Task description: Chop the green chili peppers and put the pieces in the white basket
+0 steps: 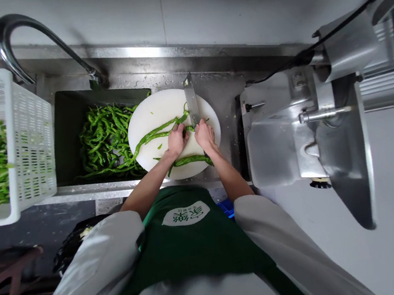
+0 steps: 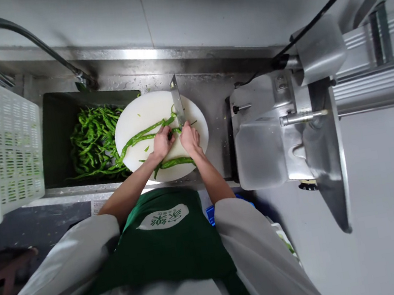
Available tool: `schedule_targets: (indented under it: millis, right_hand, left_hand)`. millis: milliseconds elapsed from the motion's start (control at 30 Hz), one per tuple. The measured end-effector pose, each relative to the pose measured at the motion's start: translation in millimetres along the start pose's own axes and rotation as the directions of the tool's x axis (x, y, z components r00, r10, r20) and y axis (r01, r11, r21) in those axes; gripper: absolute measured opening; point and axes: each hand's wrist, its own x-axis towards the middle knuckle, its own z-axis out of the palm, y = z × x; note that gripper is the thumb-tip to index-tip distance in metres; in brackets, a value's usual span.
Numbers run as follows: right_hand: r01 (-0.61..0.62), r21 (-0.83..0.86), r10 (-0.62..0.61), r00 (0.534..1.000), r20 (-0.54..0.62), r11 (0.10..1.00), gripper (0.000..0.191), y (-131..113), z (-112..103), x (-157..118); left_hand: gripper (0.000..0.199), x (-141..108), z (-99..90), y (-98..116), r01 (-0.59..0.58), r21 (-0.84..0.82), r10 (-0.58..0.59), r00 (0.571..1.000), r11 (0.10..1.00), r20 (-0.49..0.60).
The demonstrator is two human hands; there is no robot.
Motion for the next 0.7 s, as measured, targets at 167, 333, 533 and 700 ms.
schedule_targets:
  millis: [167,333,533,700]
  right_hand:
    - [0.034,0.032,-0.033,0.999,-0.019,0.999,0.026,0,-1,9]
    - [0.001,0.042,0.001,0.999,-0.045,0.999,0.028,-7,6,2]
    - [-0.013,0.122,0.019,0.999,-0.051,0.992,0.028,-11,-4,1]
    - [0.011,0.056,-0.001,0.985,-0.172,0.998,0.030,11,-26,-30]
  left_hand:
    - [0.018,2,-3.9,-6,0.042,-0.041,-0.044,0.997,0.998,-0.056]
    - [0.017,-4,-2.1,-4,-0.012,-0.011,0.012,0.999,1.000,-0.033]
    - [0.020,-30,-22.9,7,-0.062,0.118,0.072,0.994,0.991,-0.082]
    - [0.030,-82,-26.8,13,-0.412,0.193,0.370,0.903,0.890,0.218]
